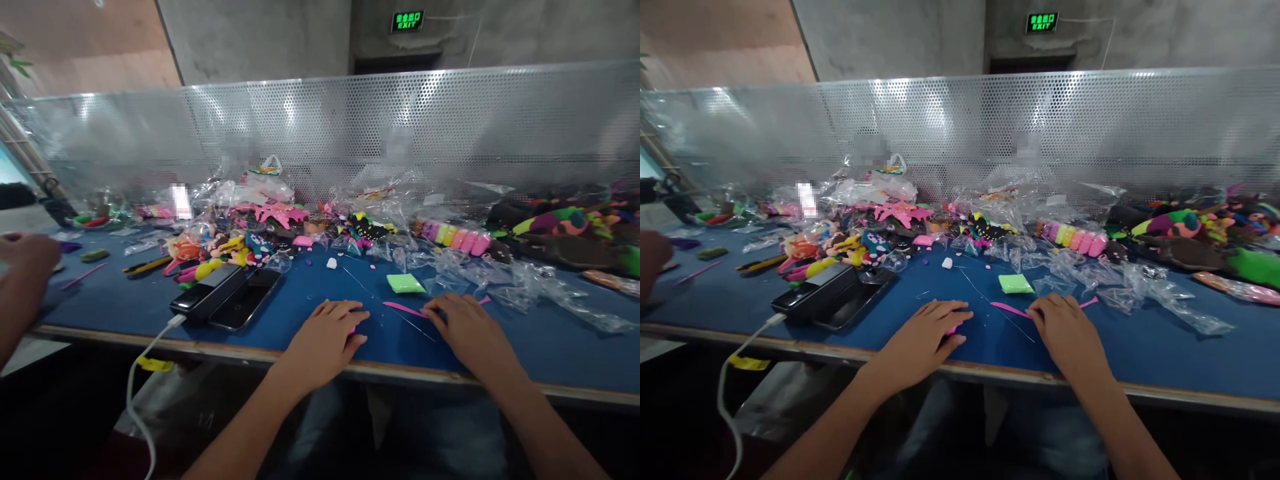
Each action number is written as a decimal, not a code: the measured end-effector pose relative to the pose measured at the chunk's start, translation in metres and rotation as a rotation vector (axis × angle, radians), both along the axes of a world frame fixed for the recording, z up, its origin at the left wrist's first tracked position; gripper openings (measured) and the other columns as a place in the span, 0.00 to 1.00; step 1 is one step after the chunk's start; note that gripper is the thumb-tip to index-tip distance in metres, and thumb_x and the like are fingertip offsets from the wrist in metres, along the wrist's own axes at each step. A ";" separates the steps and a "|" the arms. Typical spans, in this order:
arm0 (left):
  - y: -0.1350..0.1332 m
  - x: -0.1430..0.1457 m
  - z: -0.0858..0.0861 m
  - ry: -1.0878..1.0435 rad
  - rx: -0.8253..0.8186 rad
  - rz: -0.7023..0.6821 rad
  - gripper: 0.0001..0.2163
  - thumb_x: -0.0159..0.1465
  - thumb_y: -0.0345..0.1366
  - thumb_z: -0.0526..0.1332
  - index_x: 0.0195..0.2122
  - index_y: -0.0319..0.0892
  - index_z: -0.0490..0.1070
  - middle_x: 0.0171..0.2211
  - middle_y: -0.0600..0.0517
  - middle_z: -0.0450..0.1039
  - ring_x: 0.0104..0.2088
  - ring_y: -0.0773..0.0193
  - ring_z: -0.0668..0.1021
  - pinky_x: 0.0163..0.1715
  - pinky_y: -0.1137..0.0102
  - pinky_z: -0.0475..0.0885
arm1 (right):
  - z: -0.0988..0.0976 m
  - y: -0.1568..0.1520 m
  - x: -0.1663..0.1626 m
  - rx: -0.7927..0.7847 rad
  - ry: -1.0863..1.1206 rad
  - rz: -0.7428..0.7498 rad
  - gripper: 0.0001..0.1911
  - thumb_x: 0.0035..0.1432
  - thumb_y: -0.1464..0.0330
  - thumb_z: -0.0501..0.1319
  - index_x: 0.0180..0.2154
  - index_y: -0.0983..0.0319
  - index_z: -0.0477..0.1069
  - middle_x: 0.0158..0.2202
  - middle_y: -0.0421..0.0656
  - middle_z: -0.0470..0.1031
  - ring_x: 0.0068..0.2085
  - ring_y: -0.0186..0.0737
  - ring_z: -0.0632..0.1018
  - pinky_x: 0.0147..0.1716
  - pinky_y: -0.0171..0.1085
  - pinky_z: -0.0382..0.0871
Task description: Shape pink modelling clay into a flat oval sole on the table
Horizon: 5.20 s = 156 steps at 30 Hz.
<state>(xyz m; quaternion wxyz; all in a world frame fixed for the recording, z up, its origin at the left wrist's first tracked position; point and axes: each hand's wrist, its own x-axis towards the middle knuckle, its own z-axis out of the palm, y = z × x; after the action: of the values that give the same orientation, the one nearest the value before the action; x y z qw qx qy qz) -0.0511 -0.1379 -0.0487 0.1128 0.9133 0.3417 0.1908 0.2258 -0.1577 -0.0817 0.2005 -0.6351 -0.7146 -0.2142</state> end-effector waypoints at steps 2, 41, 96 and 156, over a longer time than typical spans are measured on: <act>0.002 -0.007 0.000 0.003 -0.018 -0.016 0.19 0.68 0.37 0.53 0.60 0.51 0.62 0.61 0.53 0.63 0.61 0.59 0.65 0.64 0.57 0.56 | 0.000 0.000 -0.001 -0.010 0.039 0.013 0.19 0.67 0.62 0.47 0.32 0.60 0.72 0.32 0.46 0.74 0.35 0.47 0.73 0.37 0.43 0.65; 0.006 0.007 -0.002 0.007 0.008 0.015 0.23 0.67 0.46 0.54 0.60 0.42 0.63 0.61 0.45 0.64 0.63 0.53 0.64 0.63 0.55 0.56 | 0.004 -0.007 -0.002 -0.168 0.307 0.059 0.18 0.61 0.52 0.52 0.37 0.58 0.71 0.36 0.45 0.74 0.40 0.47 0.76 0.43 0.46 0.67; 0.002 -0.009 0.005 -0.108 -0.065 -0.023 0.30 0.66 0.49 0.54 0.66 0.47 0.49 0.64 0.49 0.59 0.62 0.55 0.63 0.62 0.56 0.56 | -0.015 -0.004 0.003 -0.126 0.132 -0.101 0.11 0.62 0.63 0.50 0.32 0.60 0.65 0.32 0.47 0.74 0.35 0.48 0.75 0.35 0.43 0.65; -0.031 -0.035 -0.033 -0.218 0.241 0.172 0.18 0.63 0.44 0.59 0.52 0.44 0.63 0.51 0.46 0.70 0.52 0.55 0.73 0.50 0.61 0.70 | 0.039 -0.015 -0.089 -0.147 -0.335 0.332 0.29 0.55 0.81 0.53 0.56 0.56 0.68 0.32 0.43 0.80 0.32 0.40 0.80 0.34 0.37 0.69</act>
<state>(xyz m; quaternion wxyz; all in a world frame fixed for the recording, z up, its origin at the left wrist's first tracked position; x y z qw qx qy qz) -0.0864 -0.1690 -0.0819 0.0221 0.8614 0.3790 0.3374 0.1365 -0.1723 -0.0431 0.0652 -0.4776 -0.8460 -0.2280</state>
